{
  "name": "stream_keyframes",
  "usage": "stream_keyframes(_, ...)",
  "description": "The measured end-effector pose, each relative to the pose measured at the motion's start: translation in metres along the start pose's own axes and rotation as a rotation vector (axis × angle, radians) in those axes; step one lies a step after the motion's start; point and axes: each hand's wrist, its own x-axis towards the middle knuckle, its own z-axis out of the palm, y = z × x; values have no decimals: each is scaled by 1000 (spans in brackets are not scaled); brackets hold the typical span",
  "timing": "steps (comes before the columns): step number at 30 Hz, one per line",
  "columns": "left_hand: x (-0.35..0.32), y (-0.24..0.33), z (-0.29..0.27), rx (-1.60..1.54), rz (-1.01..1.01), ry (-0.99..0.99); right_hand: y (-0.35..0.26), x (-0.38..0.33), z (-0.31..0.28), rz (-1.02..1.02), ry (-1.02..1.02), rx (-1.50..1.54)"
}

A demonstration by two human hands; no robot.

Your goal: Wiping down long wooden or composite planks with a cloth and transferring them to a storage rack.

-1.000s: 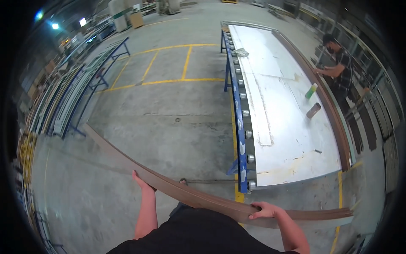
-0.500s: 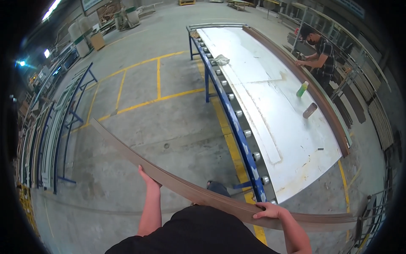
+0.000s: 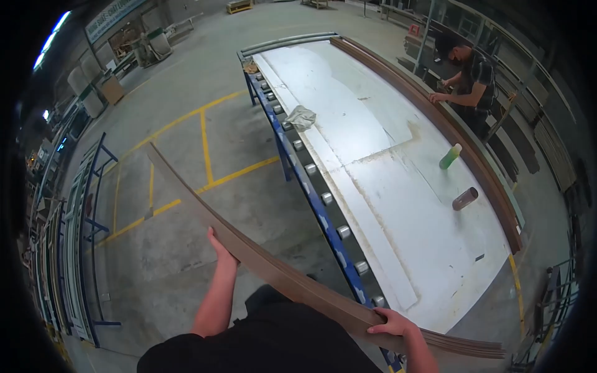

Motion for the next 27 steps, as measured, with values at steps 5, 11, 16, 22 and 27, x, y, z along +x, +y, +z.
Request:
stream_keyframes(5,90,18,110,24,-69,-110,-48,59,-40,-62,102,130)
stream_keyframes(11,206,37,238,89,-74,-171,-137,130,-81,-86,245,164)
stream_keyframes(16,302,62,333,83,-79,-352,-209,188,-104,-62,270,156)
stream_keyframes(22,380,48,439,188,-125,-363,-237,251,-126,-66,271,287)
stream_keyframes(27,430,6,515,162,-281,-357,-262,281,-187,-38,316,435)
